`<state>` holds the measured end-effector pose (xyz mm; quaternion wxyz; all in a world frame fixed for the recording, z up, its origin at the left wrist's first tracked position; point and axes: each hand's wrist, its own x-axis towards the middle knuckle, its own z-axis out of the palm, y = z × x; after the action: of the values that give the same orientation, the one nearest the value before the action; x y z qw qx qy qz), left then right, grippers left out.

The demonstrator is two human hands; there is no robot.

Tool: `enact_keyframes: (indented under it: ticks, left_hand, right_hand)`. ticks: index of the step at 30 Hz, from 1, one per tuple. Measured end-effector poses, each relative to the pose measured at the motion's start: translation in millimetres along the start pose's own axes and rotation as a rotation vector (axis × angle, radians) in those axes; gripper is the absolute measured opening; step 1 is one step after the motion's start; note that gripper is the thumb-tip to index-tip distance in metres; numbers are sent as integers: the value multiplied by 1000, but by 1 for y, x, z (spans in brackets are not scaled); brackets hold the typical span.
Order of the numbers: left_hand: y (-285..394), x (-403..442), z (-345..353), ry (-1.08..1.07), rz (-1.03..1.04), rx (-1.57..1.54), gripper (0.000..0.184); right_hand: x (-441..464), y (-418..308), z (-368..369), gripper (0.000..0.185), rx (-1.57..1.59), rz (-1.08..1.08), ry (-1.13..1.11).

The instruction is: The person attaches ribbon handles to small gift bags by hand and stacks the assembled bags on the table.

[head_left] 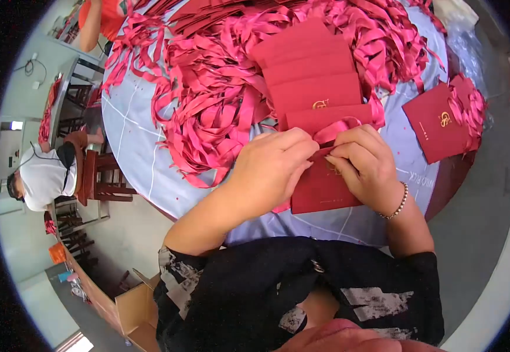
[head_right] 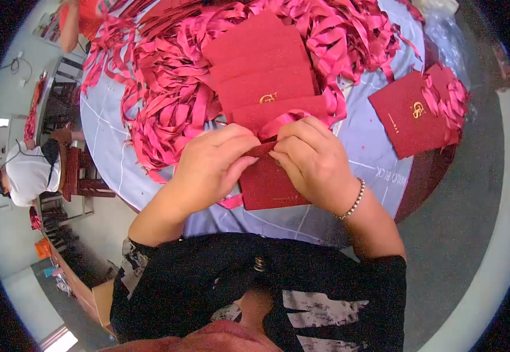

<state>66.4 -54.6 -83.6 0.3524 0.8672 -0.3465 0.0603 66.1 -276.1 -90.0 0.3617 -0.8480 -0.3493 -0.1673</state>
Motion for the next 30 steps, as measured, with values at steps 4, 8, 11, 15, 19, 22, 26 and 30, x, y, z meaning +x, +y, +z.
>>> enact_keyframes:
  ticks: [4,8,11,15,19,22,26,30]
  left_hand:
    - [-5,-2,5,-1,-85,-96,26]
    - [-10,0,4,-85,-308,-254,23]
    - [-12,1,2,-110,-407,-355,24]
    - [-20,-1,2,-184,-543,-503,25]
    - [-16,0,-2,-198,-585,-571,25]
    - [-15,0,-2,-211,-572,-553,26]
    - [-12,-1,1,-155,-480,-513,25]
    - [-10,-2,4,-96,-413,-397,23]
  right_hand:
    - [2,4,4,17,18,-28,132]
    - [-2,2,-9,18,-18,75,176]
    - [-2,-4,-7,16,-8,210,51]
    - [-7,-8,5,12,229,251,-54]
    - [-10,-9,7,12,214,374,-65]
    - [-11,-6,14,10,202,317,-43]
    - [-8,-12,21,9,132,226,43]
    - [-7,-10,25,7,104,212,59]
